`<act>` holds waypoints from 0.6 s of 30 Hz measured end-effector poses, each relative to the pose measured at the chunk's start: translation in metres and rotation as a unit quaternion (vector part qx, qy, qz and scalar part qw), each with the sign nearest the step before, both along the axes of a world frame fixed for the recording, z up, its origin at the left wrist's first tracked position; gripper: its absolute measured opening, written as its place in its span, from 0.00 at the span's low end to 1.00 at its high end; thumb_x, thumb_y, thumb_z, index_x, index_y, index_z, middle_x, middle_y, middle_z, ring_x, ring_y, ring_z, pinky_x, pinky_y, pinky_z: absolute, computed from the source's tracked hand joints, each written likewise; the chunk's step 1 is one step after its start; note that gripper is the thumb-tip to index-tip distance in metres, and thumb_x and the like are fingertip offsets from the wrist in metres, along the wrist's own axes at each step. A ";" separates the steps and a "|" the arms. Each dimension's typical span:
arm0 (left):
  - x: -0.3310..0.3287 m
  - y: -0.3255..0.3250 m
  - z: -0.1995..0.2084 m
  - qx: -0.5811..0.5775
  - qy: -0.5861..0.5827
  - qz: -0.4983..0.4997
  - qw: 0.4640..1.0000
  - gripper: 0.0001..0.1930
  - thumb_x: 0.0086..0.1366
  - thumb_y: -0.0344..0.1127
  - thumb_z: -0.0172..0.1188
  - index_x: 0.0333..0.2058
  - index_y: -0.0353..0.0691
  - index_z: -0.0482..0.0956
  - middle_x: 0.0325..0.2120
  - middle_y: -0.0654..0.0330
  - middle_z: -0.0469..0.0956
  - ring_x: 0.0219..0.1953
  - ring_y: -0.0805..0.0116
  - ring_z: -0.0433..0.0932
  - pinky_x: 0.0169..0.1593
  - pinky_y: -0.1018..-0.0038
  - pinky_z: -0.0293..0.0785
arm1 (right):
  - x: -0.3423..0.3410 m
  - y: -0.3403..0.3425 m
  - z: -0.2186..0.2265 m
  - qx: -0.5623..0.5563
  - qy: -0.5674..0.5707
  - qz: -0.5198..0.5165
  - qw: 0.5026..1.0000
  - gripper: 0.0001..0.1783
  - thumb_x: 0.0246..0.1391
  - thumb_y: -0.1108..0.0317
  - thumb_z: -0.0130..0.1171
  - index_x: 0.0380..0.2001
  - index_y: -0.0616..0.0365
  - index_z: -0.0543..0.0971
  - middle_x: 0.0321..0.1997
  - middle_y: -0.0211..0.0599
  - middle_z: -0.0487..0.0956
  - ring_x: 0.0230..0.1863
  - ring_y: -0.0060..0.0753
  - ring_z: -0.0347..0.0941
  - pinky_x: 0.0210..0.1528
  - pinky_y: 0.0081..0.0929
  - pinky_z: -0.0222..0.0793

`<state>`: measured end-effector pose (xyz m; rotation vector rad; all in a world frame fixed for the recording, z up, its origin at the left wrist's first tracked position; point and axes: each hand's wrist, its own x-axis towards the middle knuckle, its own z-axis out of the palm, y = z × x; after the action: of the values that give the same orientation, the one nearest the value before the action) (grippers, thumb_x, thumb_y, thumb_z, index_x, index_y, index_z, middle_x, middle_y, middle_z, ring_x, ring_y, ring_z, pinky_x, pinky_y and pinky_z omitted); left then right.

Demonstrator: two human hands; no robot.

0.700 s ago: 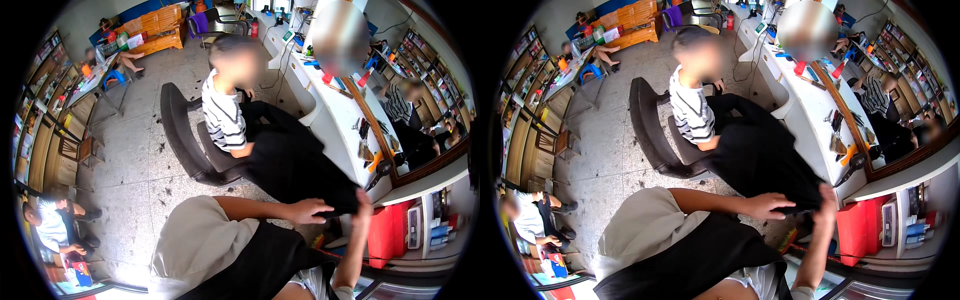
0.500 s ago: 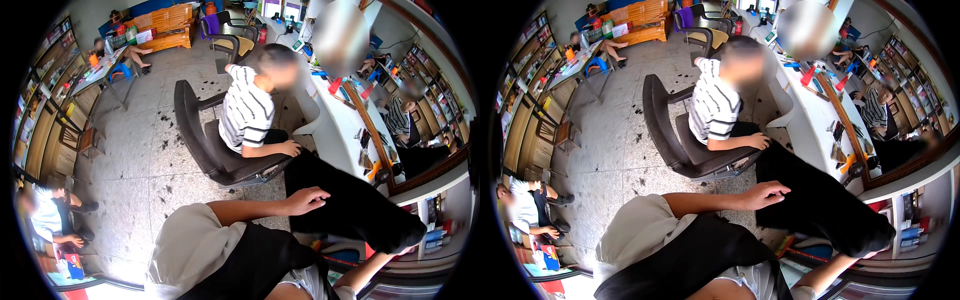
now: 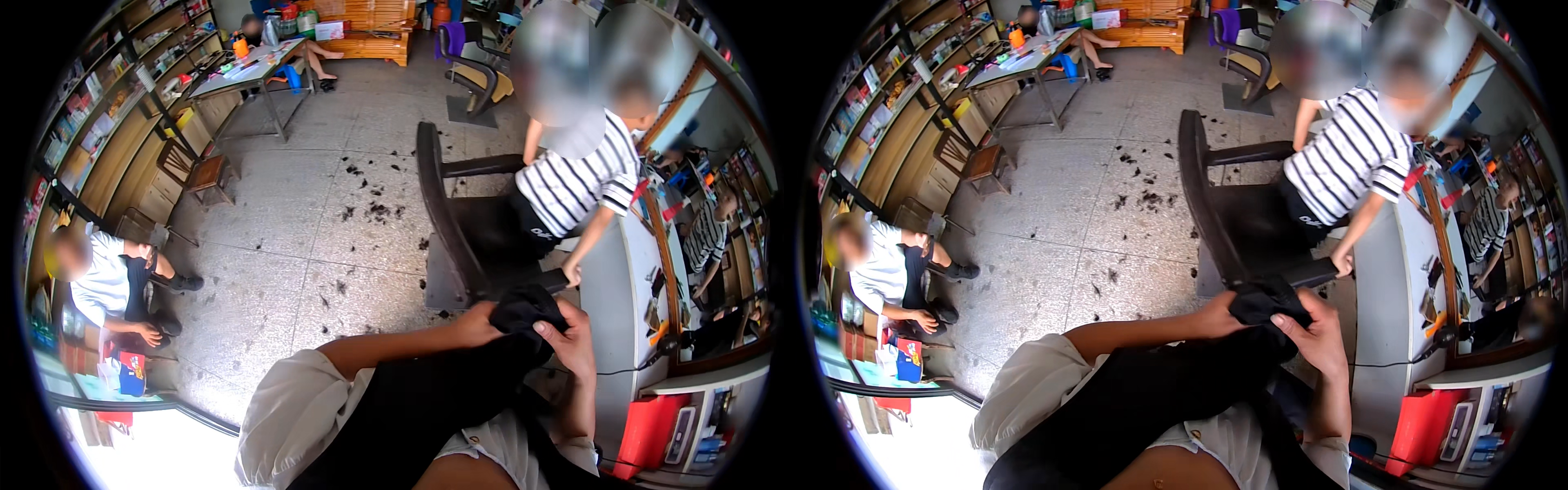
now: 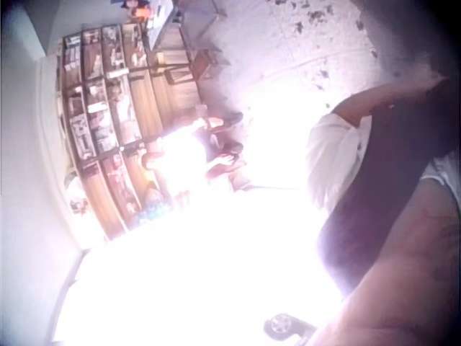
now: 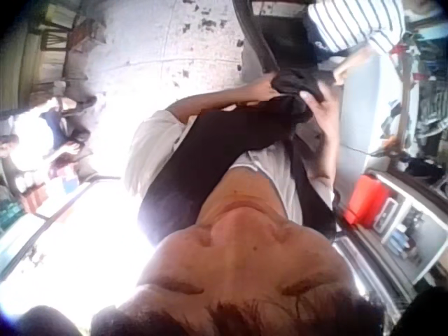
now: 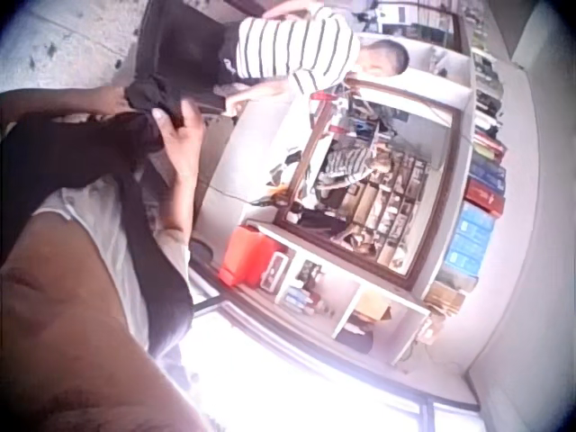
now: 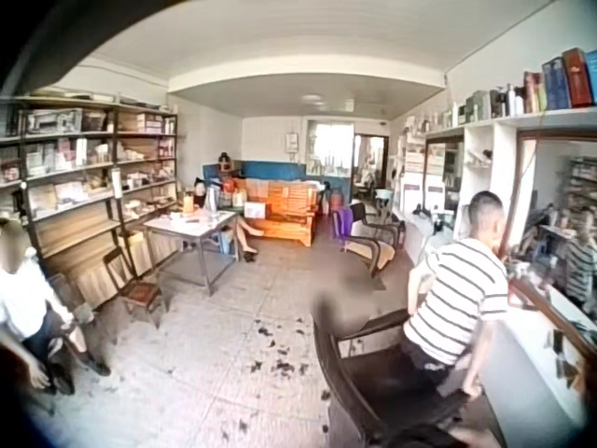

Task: The person washes a child's hair in a sink using a handheld sprayer and shampoo, then dries the hair with a purple towel.

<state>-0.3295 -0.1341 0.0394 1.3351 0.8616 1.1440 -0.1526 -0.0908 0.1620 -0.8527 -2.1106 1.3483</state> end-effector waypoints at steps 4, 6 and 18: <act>-0.109 -0.023 0.028 -0.048 0.097 0.077 0.991 0.17 0.57 0.27 0.60 0.46 0.34 0.74 0.39 0.55 0.78 0.45 0.66 0.76 0.51 0.71 0.70 | -0.105 -0.017 -0.066 0.112 -0.101 0.031 0.988 0.29 0.42 0.68 0.68 0.48 0.65 0.72 0.51 0.47 0.74 0.53 0.39 0.69 0.54 0.31 0.64; -0.144 -0.032 0.037 -0.032 0.105 0.089 0.990 0.17 0.57 0.29 0.60 0.47 0.35 0.74 0.45 0.53 0.75 0.49 0.63 0.74 0.52 0.70 0.70 | -0.140 -0.004 -0.114 0.081 -0.057 0.095 0.990 0.25 0.44 0.70 0.65 0.47 0.65 0.73 0.50 0.45 0.75 0.51 0.36 0.71 0.53 0.30 0.66; -0.437 -0.175 0.161 0.392 0.175 0.550 0.716 0.14 0.64 0.36 0.51 0.43 0.32 0.72 0.18 0.62 0.70 0.21 0.74 0.73 0.27 0.78 0.71 | -0.073 0.250 0.008 0.363 -0.084 -0.682 0.630 0.25 0.51 0.57 0.59 0.42 0.71 0.75 0.41 0.59 0.78 0.41 0.53 0.76 0.44 0.40 0.69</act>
<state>-0.7667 -0.3088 0.2004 1.7744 1.6763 2.4367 -0.2252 0.1595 0.1696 -1.6074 -1.1267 -0.3878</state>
